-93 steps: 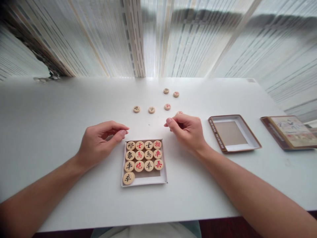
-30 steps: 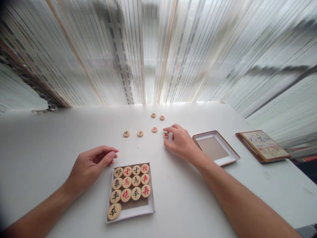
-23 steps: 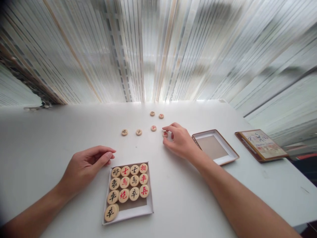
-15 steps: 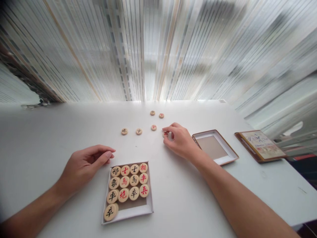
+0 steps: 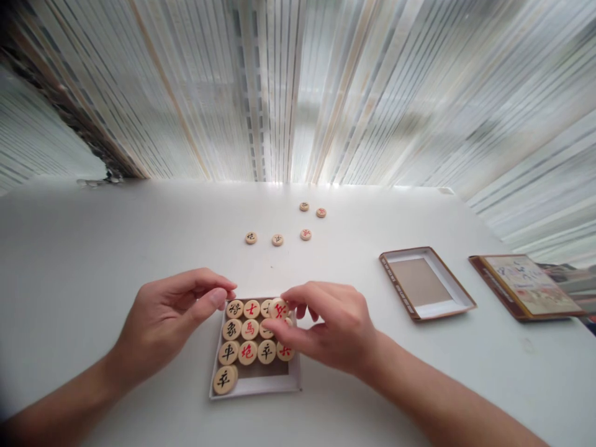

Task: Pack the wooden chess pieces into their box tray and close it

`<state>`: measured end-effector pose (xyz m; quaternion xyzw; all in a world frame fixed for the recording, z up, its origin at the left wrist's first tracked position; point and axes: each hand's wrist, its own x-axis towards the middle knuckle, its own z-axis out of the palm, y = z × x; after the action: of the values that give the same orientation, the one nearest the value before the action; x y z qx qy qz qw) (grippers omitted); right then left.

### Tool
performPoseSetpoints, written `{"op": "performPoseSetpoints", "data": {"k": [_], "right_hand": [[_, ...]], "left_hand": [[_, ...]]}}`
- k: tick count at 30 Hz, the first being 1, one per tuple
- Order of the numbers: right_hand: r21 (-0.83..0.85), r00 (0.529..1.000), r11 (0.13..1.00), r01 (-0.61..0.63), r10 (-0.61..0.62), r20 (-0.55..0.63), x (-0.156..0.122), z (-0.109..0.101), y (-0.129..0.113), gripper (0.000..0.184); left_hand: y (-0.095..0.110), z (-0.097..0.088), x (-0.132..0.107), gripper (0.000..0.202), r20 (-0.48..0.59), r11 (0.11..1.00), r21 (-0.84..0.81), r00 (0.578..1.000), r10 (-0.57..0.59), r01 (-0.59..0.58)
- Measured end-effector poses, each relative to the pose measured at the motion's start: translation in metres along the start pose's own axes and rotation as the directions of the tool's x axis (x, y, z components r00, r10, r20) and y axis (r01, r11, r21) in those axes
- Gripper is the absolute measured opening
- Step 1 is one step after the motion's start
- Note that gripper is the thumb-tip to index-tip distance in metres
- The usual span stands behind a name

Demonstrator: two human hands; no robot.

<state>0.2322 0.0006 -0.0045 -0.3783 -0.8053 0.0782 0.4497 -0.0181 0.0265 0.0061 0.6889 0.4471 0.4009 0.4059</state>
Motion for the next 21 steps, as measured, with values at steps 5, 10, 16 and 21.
{"op": "performPoseSetpoints", "data": {"k": [5,10,16,21], "right_hand": [[0.003,0.995,0.996,0.091,-0.091,0.04,-0.006,0.002,-0.024,0.023],[0.007,0.988,0.988,0.152,-0.152,0.026,-0.006,0.005,-0.029,0.02],[0.055,0.998,0.997,0.052,-0.054,0.036,-0.009,0.01,-0.028,0.022],[0.432,0.937,0.833,-0.345,0.28,0.209,-0.002,0.012,-0.028,0.006]], "left_hand": [[0.023,0.01,-0.016,0.017,0.288,0.938,-0.243,0.942,-0.173,0.247],[0.032,0.015,-0.023,0.02,0.453,0.84,-0.325,0.851,-0.265,0.434],[0.027,0.019,-0.02,0.019,0.486,0.729,-0.431,0.817,-0.31,0.532],[0.025,0.015,-0.022,0.021,0.399,0.777,-0.432,0.87,-0.29,0.458]]}}
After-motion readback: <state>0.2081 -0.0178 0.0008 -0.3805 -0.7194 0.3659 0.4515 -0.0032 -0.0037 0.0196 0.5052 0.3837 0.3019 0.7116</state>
